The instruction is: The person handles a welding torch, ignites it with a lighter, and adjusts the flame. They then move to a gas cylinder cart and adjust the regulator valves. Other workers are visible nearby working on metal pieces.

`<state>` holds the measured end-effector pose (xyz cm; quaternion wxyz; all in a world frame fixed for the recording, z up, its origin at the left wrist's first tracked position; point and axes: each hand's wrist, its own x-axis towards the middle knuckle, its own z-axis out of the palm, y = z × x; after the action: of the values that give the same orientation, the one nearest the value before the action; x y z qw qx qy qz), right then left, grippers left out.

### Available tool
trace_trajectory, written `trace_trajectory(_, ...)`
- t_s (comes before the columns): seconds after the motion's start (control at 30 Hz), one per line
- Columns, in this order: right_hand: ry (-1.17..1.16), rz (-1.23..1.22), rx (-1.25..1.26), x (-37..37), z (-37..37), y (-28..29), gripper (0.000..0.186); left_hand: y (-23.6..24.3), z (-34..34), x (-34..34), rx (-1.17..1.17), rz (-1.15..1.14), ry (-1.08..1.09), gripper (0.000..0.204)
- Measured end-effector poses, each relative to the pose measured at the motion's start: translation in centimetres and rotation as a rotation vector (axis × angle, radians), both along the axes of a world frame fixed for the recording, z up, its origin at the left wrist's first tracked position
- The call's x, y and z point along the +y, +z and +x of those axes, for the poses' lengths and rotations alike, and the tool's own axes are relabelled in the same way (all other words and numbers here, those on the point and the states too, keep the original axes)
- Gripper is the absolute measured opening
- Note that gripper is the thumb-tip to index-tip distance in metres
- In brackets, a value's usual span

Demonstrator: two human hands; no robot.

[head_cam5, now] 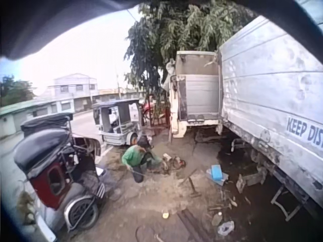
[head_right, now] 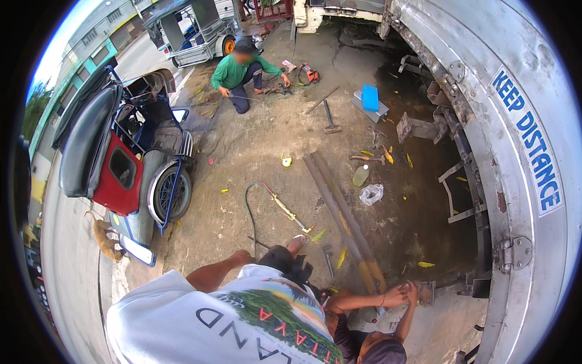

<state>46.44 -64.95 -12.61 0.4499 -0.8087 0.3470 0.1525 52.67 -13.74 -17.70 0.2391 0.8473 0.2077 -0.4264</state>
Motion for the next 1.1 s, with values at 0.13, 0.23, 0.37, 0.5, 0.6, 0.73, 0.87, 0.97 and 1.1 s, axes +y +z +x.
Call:
trace_trajectory(0.13,-0.01,0.006,0.024,1.2,3.8,0.3,0.034,1.1,3.0,1.8,-0.006,-0.053,-0.148,0.07)
trace_trajectory(0.23,-0.041,-0.014,0.044,2.0,6.0,0.6,0.034,3.2,7.1,2.4,-0.23,-0.091,-0.332,0.055)
trace_trajectory(0.37,-0.063,-0.018,0.071,3.9,8.5,0.7,0.035,5.9,13.1,4.4,-0.033,-0.058,-0.243,0.039)
trace_trajectory(0.5,-0.094,-0.019,0.047,5.6,8.2,0.9,0.035,-0.2,16.9,9.3,-0.29,0.058,-0.705,0.042)
trace_trajectory(0.6,-0.072,-0.121,0.055,8.0,5.0,2.1,0.035,-0.8,19.5,9.5,-0.237,-0.014,-0.978,0.042)
trace_trajectory(0.73,-0.041,-0.215,0.128,12.3,3.5,2.2,0.035,1.9,21.3,7.6,-0.025,-0.069,-1.054,0.036)
trace_trajectory(0.87,-0.113,-0.229,0.13,14.7,2.5,2.4,0.036,2.0,24.4,6.0,-0.16,-0.161,-1.421,0.031)
trace_trajectory(0.97,-0.215,-0.166,0.152,15.6,2.7,3.8,0.038,1.3,27.5,3.8,-0.208,-0.256,-1.501,0.025)
trace_trajectory(1.1,-0.264,-0.118,0.16,15.9,1.0,2.2,0.037,6.7,30.1,-5.4,0.057,-0.165,-0.51,0.027)
